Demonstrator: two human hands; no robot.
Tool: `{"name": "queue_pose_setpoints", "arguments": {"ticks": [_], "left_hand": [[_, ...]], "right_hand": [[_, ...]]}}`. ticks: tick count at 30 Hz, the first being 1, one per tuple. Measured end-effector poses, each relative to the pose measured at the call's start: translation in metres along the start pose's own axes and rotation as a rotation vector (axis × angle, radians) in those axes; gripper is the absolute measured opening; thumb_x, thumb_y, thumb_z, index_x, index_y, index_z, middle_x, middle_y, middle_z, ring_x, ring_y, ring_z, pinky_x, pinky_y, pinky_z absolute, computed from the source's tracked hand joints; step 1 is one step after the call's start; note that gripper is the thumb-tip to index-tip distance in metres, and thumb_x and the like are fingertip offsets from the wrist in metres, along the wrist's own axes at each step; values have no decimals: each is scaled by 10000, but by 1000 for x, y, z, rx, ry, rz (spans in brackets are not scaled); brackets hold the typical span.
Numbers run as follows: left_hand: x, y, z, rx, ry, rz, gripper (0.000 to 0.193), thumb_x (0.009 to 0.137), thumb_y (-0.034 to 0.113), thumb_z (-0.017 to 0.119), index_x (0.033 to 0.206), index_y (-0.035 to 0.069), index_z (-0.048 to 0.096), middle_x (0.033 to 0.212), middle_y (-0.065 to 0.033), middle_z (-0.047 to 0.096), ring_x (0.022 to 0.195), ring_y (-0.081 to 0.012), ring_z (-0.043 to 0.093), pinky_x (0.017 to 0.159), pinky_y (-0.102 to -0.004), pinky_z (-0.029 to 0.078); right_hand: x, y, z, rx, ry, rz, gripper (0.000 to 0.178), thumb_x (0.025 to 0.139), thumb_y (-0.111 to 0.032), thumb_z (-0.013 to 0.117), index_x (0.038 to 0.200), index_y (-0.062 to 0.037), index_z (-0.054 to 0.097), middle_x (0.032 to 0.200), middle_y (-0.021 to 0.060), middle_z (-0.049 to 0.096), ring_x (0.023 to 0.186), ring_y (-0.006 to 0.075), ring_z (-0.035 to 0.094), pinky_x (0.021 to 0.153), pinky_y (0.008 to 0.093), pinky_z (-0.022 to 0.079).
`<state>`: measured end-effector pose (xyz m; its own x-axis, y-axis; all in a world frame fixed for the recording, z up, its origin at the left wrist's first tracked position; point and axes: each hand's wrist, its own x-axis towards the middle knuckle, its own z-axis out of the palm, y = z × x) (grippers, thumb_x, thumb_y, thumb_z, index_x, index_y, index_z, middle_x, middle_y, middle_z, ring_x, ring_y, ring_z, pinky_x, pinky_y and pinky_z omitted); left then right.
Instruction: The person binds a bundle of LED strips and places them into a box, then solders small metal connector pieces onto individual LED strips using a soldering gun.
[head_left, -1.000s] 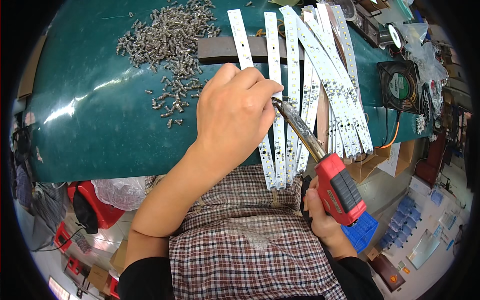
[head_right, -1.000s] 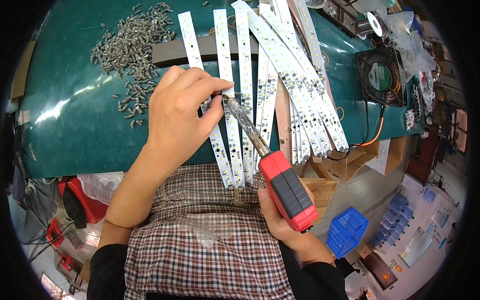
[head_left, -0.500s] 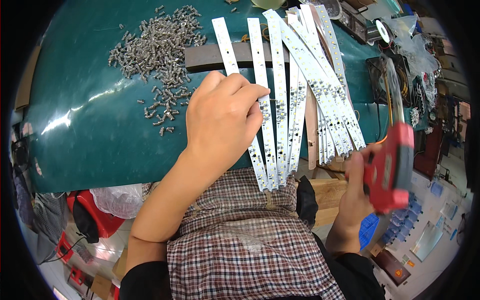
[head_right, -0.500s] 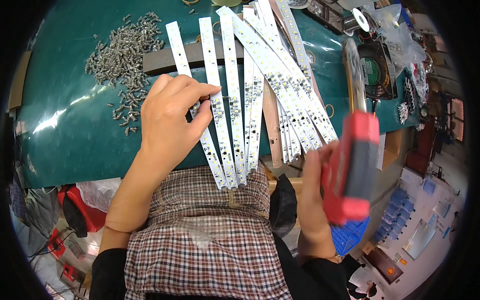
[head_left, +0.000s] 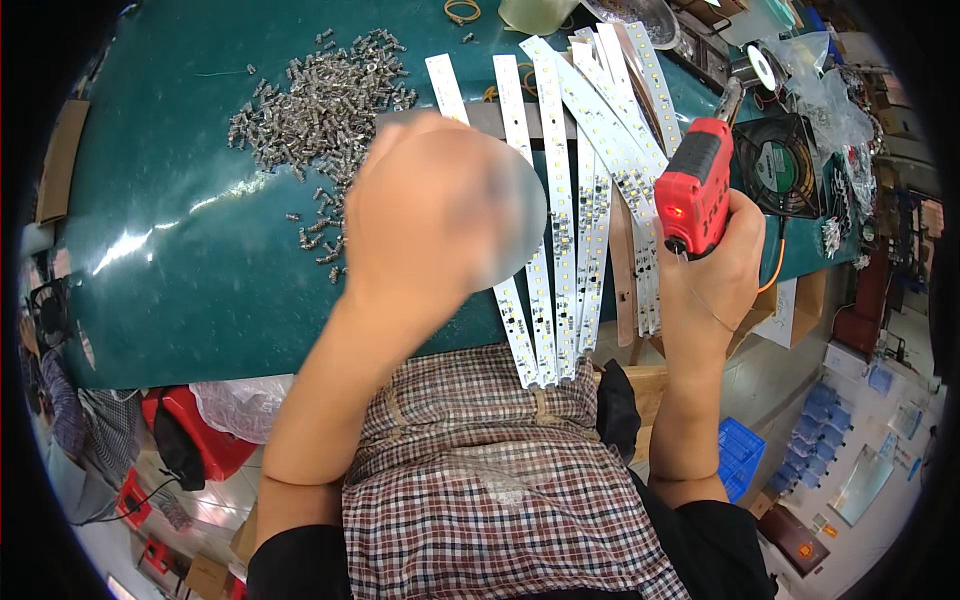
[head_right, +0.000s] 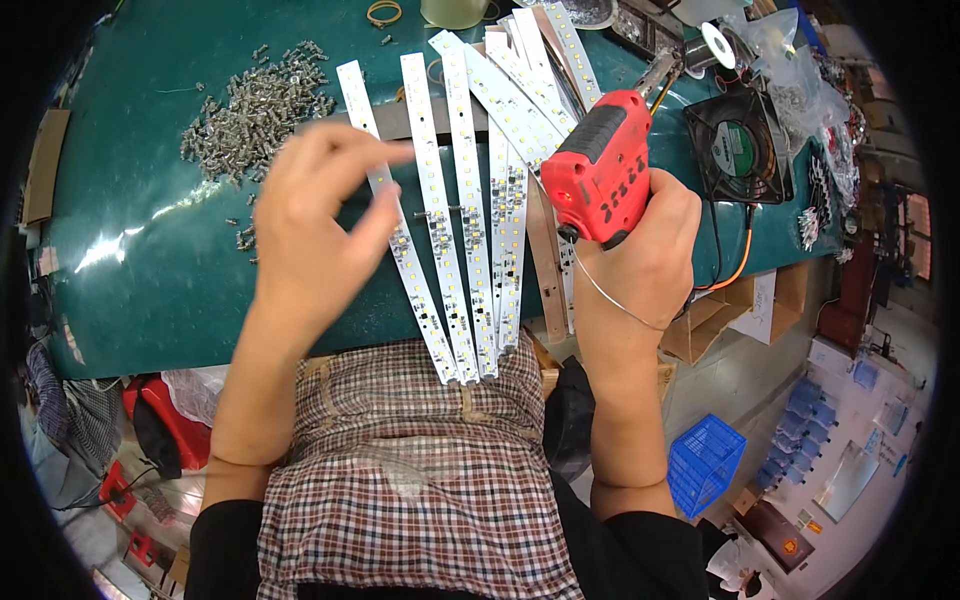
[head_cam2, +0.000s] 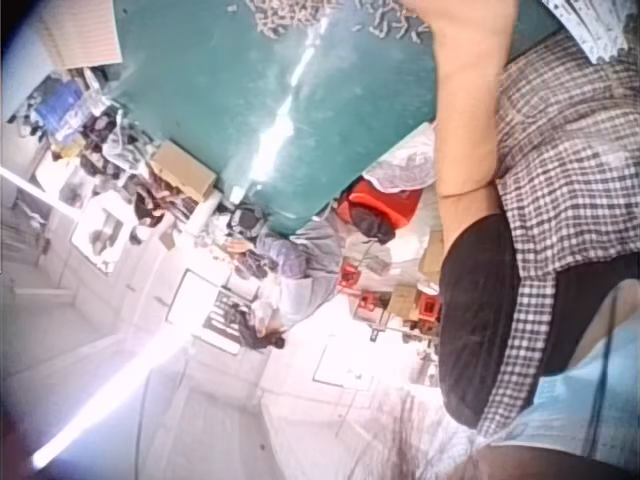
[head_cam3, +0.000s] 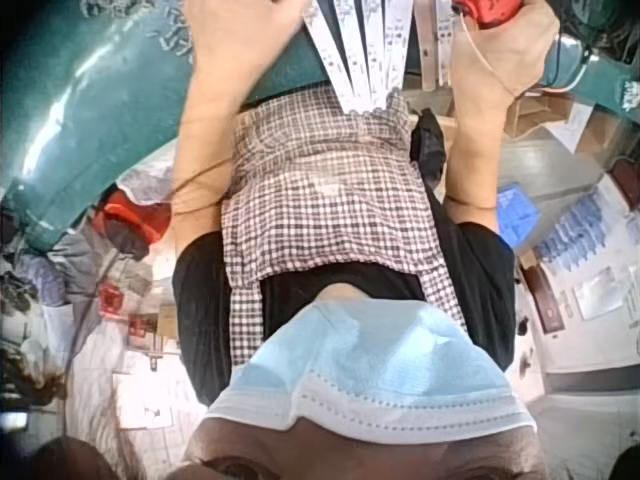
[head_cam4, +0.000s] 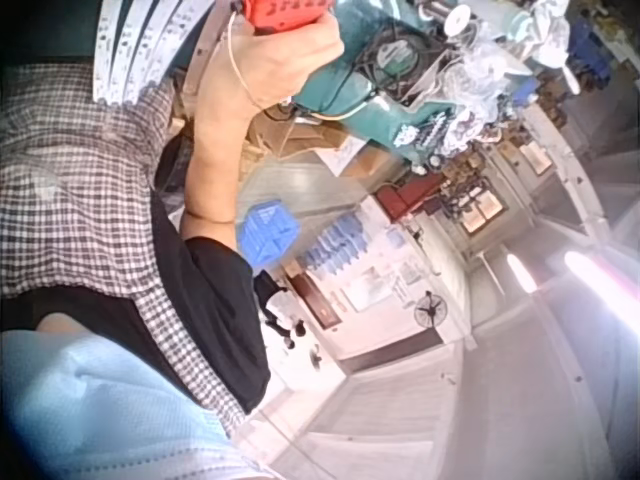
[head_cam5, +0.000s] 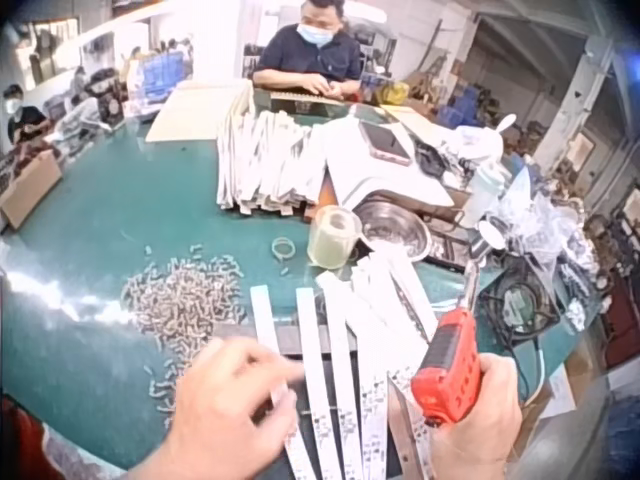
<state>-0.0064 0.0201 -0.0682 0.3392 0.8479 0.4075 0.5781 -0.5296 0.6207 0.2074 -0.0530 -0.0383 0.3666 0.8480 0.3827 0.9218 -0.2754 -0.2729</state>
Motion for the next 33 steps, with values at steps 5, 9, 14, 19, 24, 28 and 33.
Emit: {"name": "queue_pose_setpoints", "arguments": {"ticks": [5,9,14,19,24,28,33], "left_hand": [[42,-35,-8,261,118,45,246,844,184,701,1068,83,694,1020,-99,650,968,-289,603,848,-383,478],[67,-47,13,373,47,57,364,900,364,655,1095,58,684,1020,-122,646,982,-316,598,866,-420,474],[80,-42,39,282,-85,39,480,901,479,625,1097,45,687,987,-145,633,980,-330,599,860,-435,475],[92,-35,55,139,-135,7,504,877,518,649,992,31,706,883,-152,673,847,-323,656,755,-427,504],[95,-26,52,65,-180,-71,471,882,509,651,890,39,679,792,-148,672,755,-315,666,679,-421,502],[97,-14,34,29,-151,-91,431,904,464,646,849,37,658,752,-157,660,705,-325,650,629,-420,487],[96,-27,-22,-104,-84,-103,365,939,377,648,851,23,631,662,-51,559,618,-123,505,575,-303,420]], "right_hand": [[0,-2,1,35,-39,-19,509,722,-98,830,1124,-17,529,1044,136,582,936,327,602,815,394,482],[6,2,0,-5,-28,-1,514,713,-86,826,1124,-19,525,1041,138,578,950,333,599,811,395,479],[7,3,0,23,-7,9,515,711,-76,822,1123,-19,520,1034,138,577,952,340,595,817,396,476],[3,3,3,75,-32,10,508,712,-61,819,1119,-16,518,1038,139,574,948,342,592,828,395,471],[7,7,2,65,-24,37,525,702,-70,833,1121,-14,522,1053,129,574,939,319,595,831,385,467],[6,5,1,122,-36,25,527,695,-73,837,1118,-15,527,1043,122,575,944,306,594,831,382,466],[7,1,1,114,-86,29,533,685,-71,840,1115,-18,528,1039,117,569,950,304,589,832,376,467]]}}
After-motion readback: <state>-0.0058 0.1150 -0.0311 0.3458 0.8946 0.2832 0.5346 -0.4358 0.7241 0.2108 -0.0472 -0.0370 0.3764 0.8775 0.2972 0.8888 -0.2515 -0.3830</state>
